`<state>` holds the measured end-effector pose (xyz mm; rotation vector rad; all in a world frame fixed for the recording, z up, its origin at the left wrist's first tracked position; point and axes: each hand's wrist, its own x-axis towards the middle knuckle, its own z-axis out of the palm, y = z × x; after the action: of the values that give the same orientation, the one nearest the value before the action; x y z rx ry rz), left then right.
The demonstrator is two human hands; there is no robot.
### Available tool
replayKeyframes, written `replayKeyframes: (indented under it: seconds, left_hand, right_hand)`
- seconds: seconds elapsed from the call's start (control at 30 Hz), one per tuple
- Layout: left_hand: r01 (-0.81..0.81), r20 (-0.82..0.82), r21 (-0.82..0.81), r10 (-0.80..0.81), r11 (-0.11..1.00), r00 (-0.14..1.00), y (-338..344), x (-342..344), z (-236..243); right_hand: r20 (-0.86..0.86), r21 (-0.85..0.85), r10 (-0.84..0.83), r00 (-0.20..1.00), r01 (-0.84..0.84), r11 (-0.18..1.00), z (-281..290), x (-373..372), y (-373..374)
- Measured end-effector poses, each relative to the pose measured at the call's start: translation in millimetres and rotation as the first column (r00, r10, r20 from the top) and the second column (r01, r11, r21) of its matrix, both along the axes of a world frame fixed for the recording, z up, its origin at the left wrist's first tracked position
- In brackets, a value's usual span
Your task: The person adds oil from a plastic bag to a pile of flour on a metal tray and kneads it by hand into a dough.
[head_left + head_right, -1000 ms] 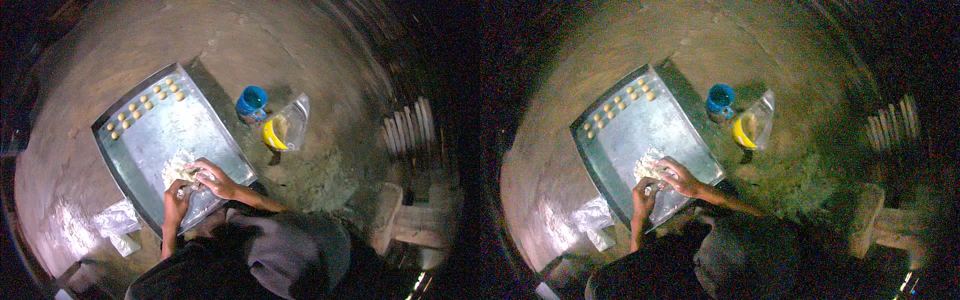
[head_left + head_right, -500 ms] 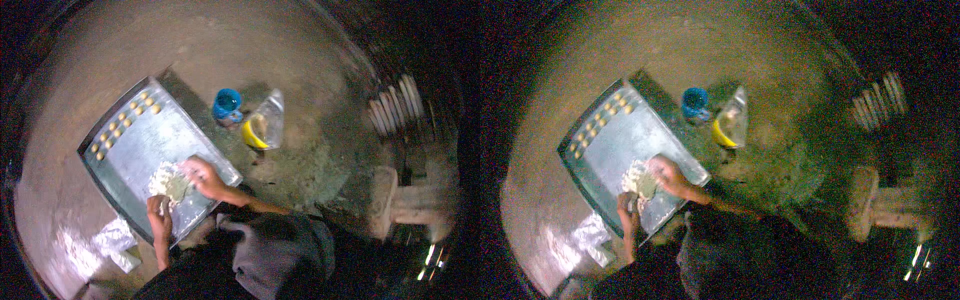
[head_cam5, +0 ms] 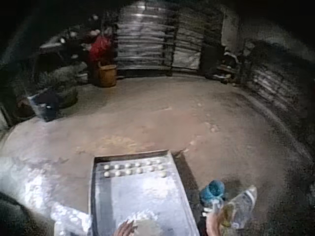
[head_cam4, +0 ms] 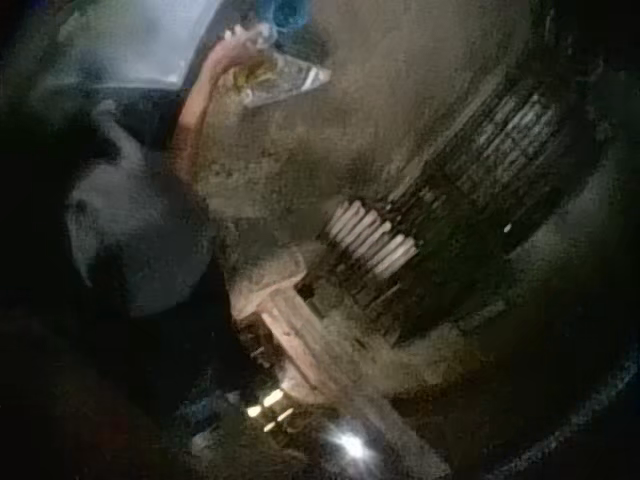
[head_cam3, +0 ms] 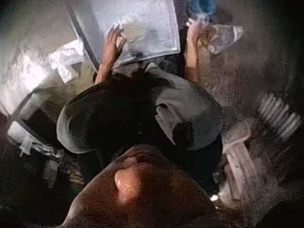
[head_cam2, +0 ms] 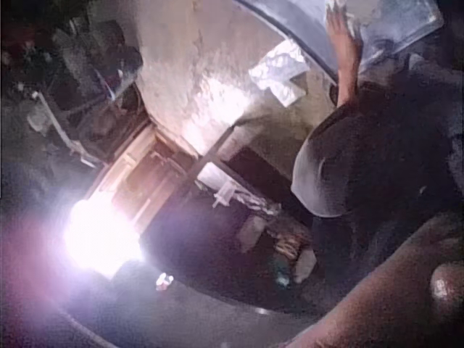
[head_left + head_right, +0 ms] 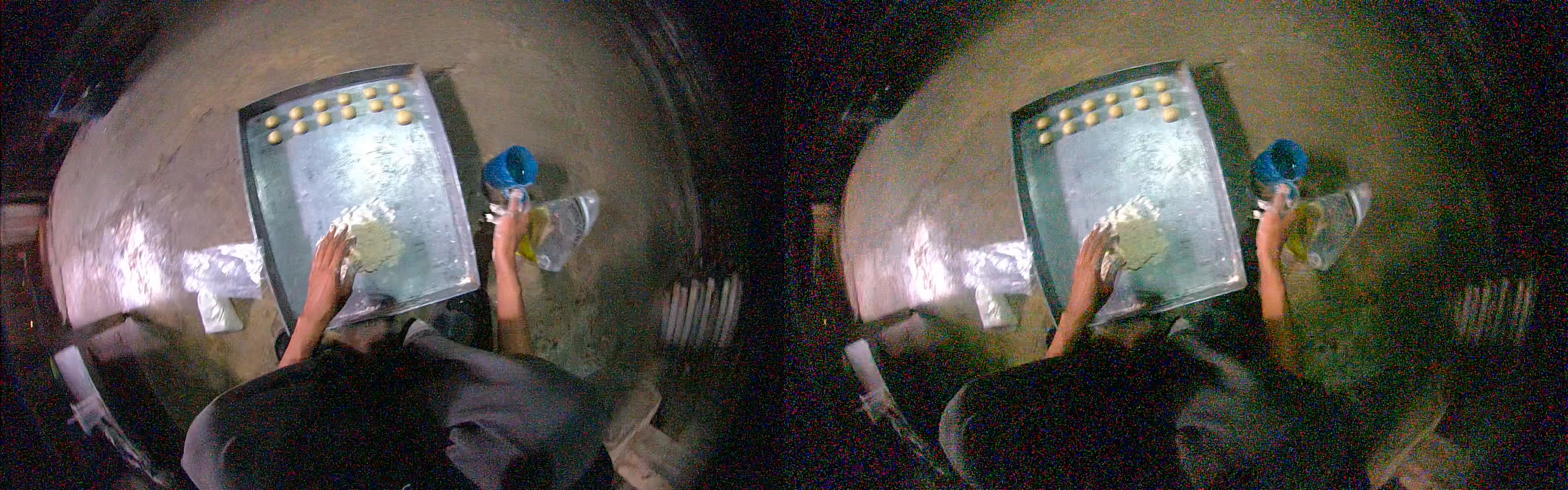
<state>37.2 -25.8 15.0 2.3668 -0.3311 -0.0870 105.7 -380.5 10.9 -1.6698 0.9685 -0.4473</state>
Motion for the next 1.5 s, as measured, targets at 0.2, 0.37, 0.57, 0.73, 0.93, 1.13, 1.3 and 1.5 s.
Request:
replayKeyframes:
  seconds: [0.2,0.37,0.57,0.73,0.93,1.13,1.3,1.5]
  left_hand:
    - [-0.143,0.063,-0.045,0.146,0.989,0.987,21,-1,-20]
    - [-0.163,-0.048,-0.104,0.159,0.981,0.986,19,2,-14]
    - [-0.029,-0.072,-0.031,0.027,0.999,0.997,9,0,-16]
    - [-0.017,-0.115,-0.035,0.013,0.999,0.993,18,-7,-16]
    - [0.039,-0.059,-0.054,-0.043,0.998,0.997,11,5,-13]
    - [0.127,-0.049,-0.001,-0.127,0.992,0.991,9,7,-25]
    - [0.09,-0.044,-0.051,-0.093,0.995,0.995,11,2,-34]
    - [0.078,-0.099,-0.044,-0.082,0.996,0.992,11,1,-34]
  right_hand:
    - [0.037,0.106,0.013,0.999,-0.017,0.994,-23,9,-22]
    - [-0.082,0.242,-0.046,0.996,0.065,0.968,9,28,-12]
    - [0.093,0.036,-0.064,0.994,0.061,0.997,16,7,-35]
    - [-0.058,0.107,-0.015,0.998,0.021,0.994,83,-27,5]
    - [-0.066,-0.012,0.419,0.906,-0.42,0.907,92,-59,35]
    - [-0.329,-0.226,0.659,0.677,-0.734,0.641,92,-61,84]
    - [-0.305,-0.38,0.71,0.635,-0.765,0.52,86,-62,111]
    - [-0.463,-0.338,0.703,0.539,-0.841,0.422,89,-54,122]
